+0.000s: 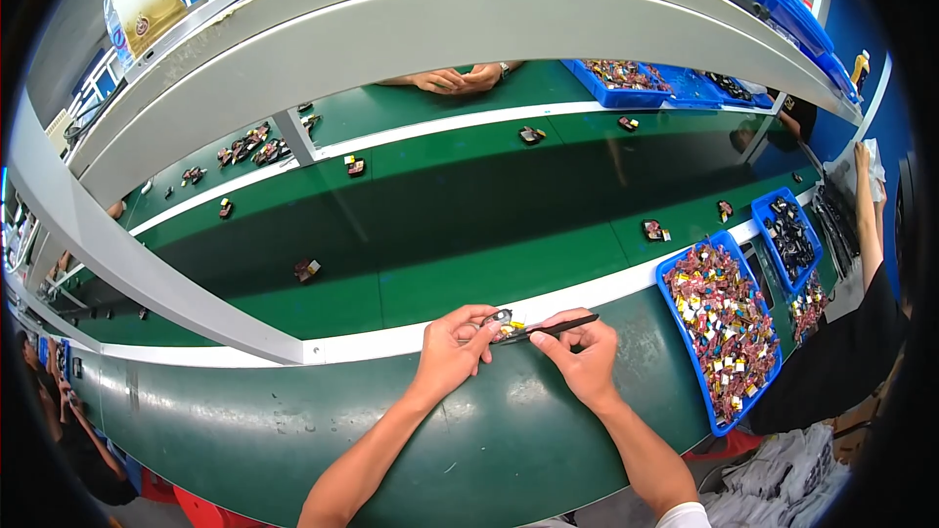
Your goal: Assembling small decorative pins on a factory production line using a small hand tool.
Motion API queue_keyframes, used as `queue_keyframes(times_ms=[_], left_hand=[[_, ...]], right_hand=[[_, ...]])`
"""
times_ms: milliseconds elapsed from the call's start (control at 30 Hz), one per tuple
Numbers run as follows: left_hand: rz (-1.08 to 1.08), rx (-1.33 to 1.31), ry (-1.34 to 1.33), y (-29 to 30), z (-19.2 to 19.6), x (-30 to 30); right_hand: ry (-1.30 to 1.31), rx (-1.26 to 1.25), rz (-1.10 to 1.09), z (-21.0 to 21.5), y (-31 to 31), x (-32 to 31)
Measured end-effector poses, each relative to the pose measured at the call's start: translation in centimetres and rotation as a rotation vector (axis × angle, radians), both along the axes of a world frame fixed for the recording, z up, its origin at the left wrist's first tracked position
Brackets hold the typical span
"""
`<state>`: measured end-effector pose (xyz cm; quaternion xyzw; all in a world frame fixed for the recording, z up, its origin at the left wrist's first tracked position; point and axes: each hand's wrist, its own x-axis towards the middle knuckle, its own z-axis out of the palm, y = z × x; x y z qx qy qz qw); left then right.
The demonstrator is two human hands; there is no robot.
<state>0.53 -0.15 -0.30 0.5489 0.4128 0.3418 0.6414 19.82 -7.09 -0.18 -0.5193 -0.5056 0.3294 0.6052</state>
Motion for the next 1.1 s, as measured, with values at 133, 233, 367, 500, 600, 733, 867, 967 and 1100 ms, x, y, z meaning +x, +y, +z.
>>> queue_keyframes(times_ms=[133, 233, 367, 500, 600, 733, 867, 967, 1100], left_hand=[[0.018, 0.056, 0.021, -0.3, -0.6, 0.0], [0.034, 0.105, 0.005, -0.5, -0.1, 0.2], [0.034, 0.114, 0.0, -0.5, -0.1, 0.2], [0.038, 0.119, -0.009, -0.5, -0.2, 0.2], [0.032, 0.15, 0.016, -0.6, -0.3, 0.3], [0.031, 0.236, 0.016, -0.5, -1.8, 0.4], [0.077, 0.303, 0.03, -0.7, -2.2, 0.8], [0.099, 0.318, 0.032, -0.9, -2.1, 1.0], [0.118, 0.412, 0.06, -1.0, -2.2, 1.0]], right_hand=[[-0.034, -0.008, -0.011, 0.1, 0.0, -0.5], [-0.043, -0.005, -0.027, 0.0, -0.1, -0.6], [-0.081, -0.004, -0.048, 0.1, 0.0, -0.6], [-0.098, -0.023, -0.069, 0.3, 0.0, -1.0], [-0.086, -0.037, -0.074, 0.2, 0.0, -1.0], [-0.055, -0.046, -0.074, -0.5, 0.2, -0.9], [-0.028, -0.055, -0.089, -0.7, 0.2, -1.3], [0.065, -0.122, -0.067, -1.0, 0.2, -1.4], [0.282, -0.148, -0.032, -0.6, 0.3, -1.5]])
